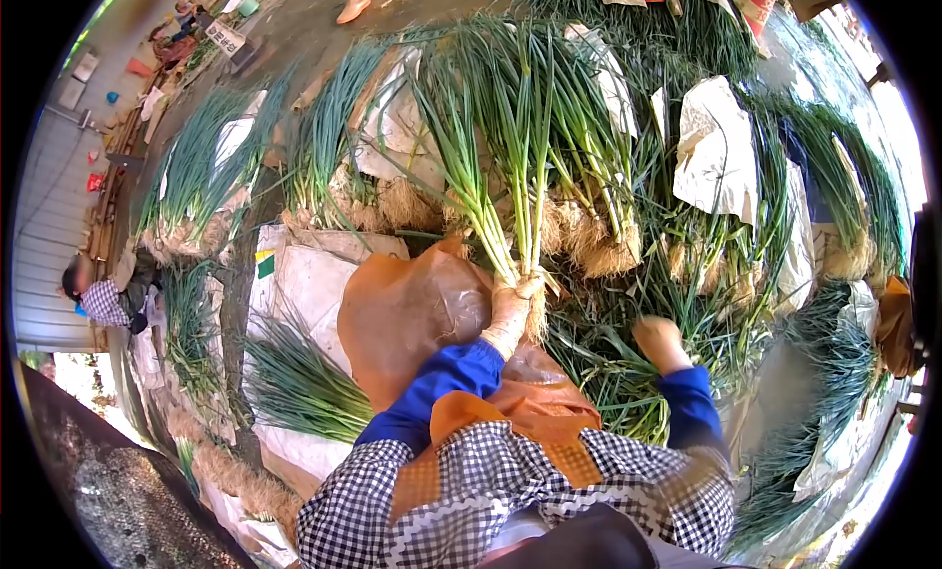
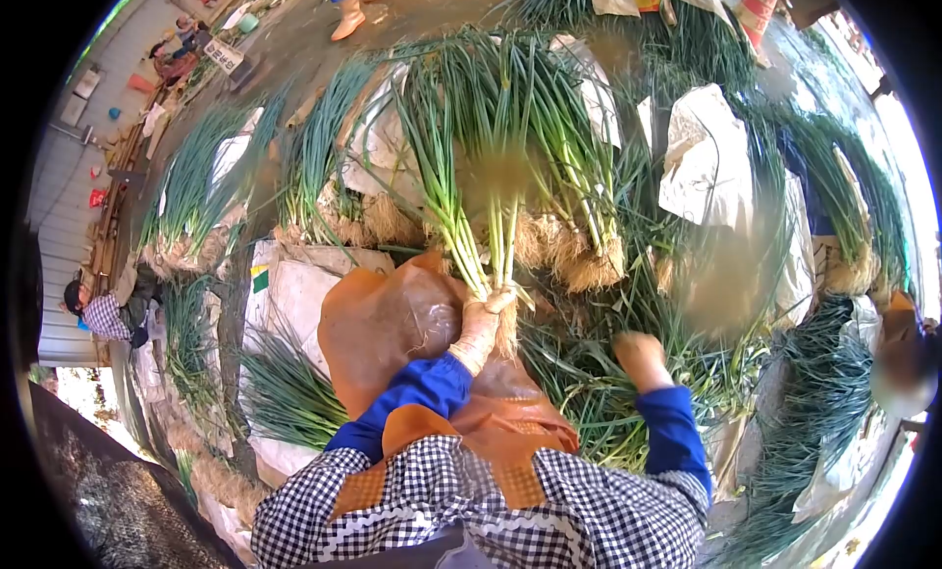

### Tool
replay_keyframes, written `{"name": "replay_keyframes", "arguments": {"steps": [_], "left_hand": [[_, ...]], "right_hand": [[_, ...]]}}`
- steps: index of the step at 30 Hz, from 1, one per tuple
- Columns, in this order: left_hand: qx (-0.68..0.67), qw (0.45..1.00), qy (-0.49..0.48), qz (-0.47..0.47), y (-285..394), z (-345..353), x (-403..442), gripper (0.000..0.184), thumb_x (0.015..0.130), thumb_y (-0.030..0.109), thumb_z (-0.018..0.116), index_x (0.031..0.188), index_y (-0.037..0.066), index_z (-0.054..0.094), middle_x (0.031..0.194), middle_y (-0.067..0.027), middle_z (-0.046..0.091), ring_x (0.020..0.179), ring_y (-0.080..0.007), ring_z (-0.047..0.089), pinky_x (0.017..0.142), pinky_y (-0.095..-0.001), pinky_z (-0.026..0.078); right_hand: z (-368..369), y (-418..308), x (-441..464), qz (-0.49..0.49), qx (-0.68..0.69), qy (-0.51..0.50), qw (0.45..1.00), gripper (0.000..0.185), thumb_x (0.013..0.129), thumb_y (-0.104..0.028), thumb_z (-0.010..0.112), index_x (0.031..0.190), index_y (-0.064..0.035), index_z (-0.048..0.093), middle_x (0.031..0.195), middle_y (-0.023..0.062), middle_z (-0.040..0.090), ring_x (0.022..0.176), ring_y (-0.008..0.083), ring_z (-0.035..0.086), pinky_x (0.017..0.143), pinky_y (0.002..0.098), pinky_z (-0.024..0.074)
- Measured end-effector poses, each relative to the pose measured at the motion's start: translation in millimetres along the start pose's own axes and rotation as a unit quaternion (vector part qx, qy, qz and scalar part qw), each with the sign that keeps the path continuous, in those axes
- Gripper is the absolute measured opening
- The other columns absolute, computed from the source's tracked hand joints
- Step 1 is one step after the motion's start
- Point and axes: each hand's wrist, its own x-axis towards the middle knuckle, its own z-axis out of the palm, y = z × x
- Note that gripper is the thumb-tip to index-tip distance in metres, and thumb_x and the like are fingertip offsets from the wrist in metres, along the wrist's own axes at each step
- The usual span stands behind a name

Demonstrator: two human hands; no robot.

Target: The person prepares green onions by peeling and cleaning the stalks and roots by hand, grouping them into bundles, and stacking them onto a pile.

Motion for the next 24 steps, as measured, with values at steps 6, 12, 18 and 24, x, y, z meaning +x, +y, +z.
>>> {"name": "replay_keyframes", "arguments": {"steps": [6, 12, 18, 24], "left_hand": [[0.062, 0.998, -0.017, 0.020, -3.7, 1.5, -3.6, 0.044, 0.068, -0.013, 0.060, 0.105, 0.005, 0.046, 0.089, -0.0048, 0.056, 0.074, -0.0138, 0.056, 0.065, -0.0244, 0.049], [0.248, 0.966, -0.001, 0.077, 0.2, 0.5, -3.9, 0.041, 0.070, -0.009, 0.063, 0.106, 0.005, 0.046, 0.096, -0.0065, 0.057, 0.080, -0.0164, 0.057, 0.070, -0.0268, 0.051], [0.091, 0.994, 0.059, 0.033, -14.5, -12.1, 6.1, 0.017, 0.080, -0.002, 0.055, 0.095, -0.001, 0.062, 0.089, -0.0030, 0.062, 0.079, -0.0133, 0.058, 0.072, -0.0241, 0.047], [-0.095, 0.987, 0.082, -0.100, 22.3, -9.1, 2.5, 0.015, 0.078, 0.011, 0.059, 0.092, 0.006, 0.058, 0.077, -0.0039, 0.059, 0.066, -0.0171, 0.058, 0.058, -0.0280, 0.049]], "right_hand": [[-95.0, -110.3, 153.1, -0.165, 0.646, 0.189, 0.721, 0.022, 0.086, -0.021, 0.055, 0.100, -0.0062, 0.061, 0.081, 0.0085, 0.064, 0.072, 0.0184, 0.059, 0.070, 0.0286, 0.0479], [-115.2, -136.4, 177.4, -0.120, 0.512, 0.327, 0.785, 0.026, 0.076, -0.027, 0.062, 0.093, -0.0065, 0.061, 0.084, 0.0105, 0.065, 0.079, 0.0249, 0.062, 0.070, 0.0329, 0.0480], [-114.0, -148.0, 197.0, -0.083, 0.404, 0.471, 0.779, 0.010, 0.078, -0.016, 0.056, 0.071, -0.0084, 0.056, 0.065, 0.0105, 0.057, 0.061, 0.0296, 0.054, 0.058, 0.0379, 0.0448], [-133.1, -121.2, 59.8, -0.216, 0.828, 0.059, 0.515, 0.031, 0.091, -0.026, 0.048, 0.066, -0.0089, 0.048, 0.055, -0.0028, 0.045, 0.048, 0.0058, 0.041, 0.049, 0.0197, 0.0364]]}}
